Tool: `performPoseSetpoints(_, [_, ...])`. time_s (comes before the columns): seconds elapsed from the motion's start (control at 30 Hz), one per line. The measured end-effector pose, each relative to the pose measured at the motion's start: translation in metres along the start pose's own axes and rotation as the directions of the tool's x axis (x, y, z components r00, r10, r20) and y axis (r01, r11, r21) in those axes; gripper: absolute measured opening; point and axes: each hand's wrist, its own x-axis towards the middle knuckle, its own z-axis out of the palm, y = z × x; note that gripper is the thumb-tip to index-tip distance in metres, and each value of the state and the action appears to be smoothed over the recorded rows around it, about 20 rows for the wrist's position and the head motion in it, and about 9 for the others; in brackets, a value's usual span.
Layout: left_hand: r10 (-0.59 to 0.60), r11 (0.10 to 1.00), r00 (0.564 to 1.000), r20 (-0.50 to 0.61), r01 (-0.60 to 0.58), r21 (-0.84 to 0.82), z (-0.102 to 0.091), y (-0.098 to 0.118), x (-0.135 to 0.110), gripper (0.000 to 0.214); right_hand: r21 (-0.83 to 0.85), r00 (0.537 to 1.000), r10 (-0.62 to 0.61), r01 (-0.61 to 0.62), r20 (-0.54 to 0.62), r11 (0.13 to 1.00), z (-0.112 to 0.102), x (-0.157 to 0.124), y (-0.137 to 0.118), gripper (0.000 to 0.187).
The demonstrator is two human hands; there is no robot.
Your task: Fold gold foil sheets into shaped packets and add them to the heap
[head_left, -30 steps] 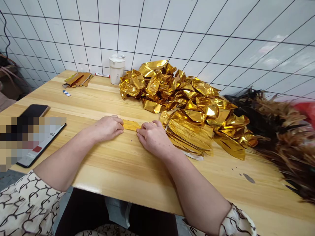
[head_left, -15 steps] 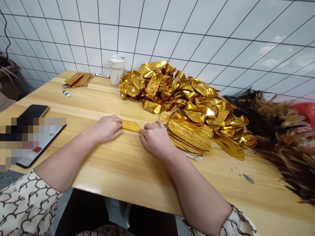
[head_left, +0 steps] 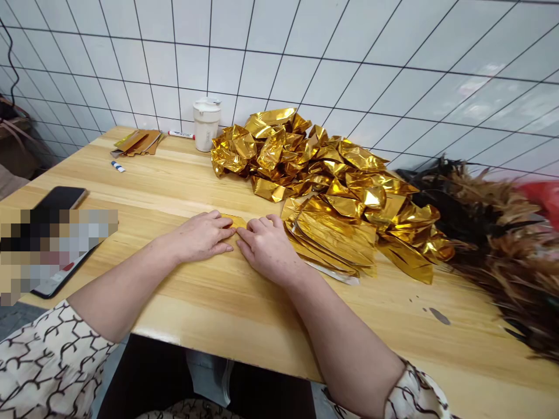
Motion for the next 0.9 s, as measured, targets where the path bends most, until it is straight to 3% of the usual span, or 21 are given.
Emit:
performPoseSetpoints(0.47, [-0.037,0.998,0.999,0.030,0.039,-0.055,-0.005,-0.002,-0.003,0.032,0.053,0.998,-0.061,0.062,-0.020,0.997,0.005,-0.002,0.000,0.031])
performPoseSetpoints(0.9, [-0.077,0.992,0.997,0.007,0.077,-0.097,-0.004,-0.012,-0.006,0.031,0.026,0.998,-0.031,0.029,0.057,0.999,-0.005,-0.001,0.002,0.032])
